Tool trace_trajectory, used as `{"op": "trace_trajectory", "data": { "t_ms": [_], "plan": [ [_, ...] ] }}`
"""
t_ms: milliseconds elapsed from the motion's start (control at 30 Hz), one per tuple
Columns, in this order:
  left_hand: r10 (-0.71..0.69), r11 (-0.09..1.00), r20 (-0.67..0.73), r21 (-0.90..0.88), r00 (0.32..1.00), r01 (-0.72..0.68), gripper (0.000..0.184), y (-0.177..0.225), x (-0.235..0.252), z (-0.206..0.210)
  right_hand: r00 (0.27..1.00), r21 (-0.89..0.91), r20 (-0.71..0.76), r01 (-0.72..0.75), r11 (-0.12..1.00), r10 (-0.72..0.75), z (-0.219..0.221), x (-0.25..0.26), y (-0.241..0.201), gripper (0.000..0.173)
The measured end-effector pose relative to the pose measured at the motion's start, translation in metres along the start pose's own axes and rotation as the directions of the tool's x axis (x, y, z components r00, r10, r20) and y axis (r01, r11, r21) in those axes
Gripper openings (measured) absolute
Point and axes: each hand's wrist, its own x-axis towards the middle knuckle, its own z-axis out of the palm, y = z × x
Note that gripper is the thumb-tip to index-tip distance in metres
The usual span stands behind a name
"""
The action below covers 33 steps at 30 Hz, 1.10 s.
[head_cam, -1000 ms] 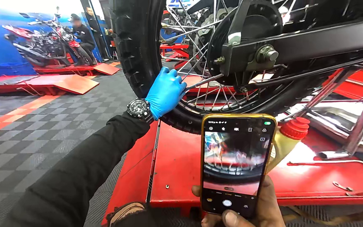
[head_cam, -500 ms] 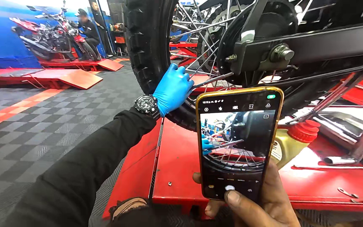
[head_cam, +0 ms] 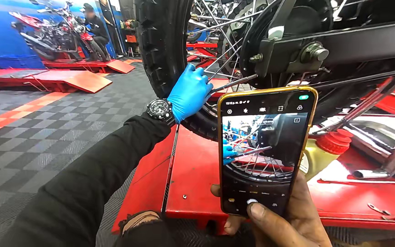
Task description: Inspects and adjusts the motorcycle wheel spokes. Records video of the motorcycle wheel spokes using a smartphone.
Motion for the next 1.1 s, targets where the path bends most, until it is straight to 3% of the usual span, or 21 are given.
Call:
{"op": "trace_trajectory", "data": {
  "t_ms": [200,367,567,800,933,1100],
  "plan": [
    [-0.005,0.999,-0.138,-0.034,0.99,0.001,0.026,-0.004,0.0,0.026,1.0,0.003,-0.004,-0.002,1.0,0.002,-0.002,0.0,0.002,0.06],
    [-0.004,1.0,-0.001,0.013,1.0,0.004,0.027,0.0,0.0,0.0,1.0,0.026,-0.024,-0.01,1.0,0.011,0.0,-0.001,0.002,0.057],
    [-0.006,0.998,-0.156,-0.055,0.988,-0.003,0.029,-0.006,0.0,0.033,1.0,0.031,-0.018,-0.006,1.0,0.007,0.0,-0.002,0.004,0.06],
    [-0.002,0.999,-0.132,-0.043,0.991,-0.004,0.028,-0.006,0.0,0.027,0.999,0.03,-0.031,-0.007,1.0,0.008,0.001,-0.002,0.002,0.059],
    [-0.003,1.0,0.01,0.012,1.0,0.003,0.025,0.0,0.0,0.0,0.999,0.035,-0.035,-0.011,0.999,0.012,0.002,-0.003,0.002,0.058],
    [-0.003,0.999,-0.152,-0.054,0.988,-0.005,0.028,-0.007,0.0,0.033,1.0,0.035,-0.016,-0.008,0.999,0.008,0.001,-0.004,0.005,0.06]
  ]
}}
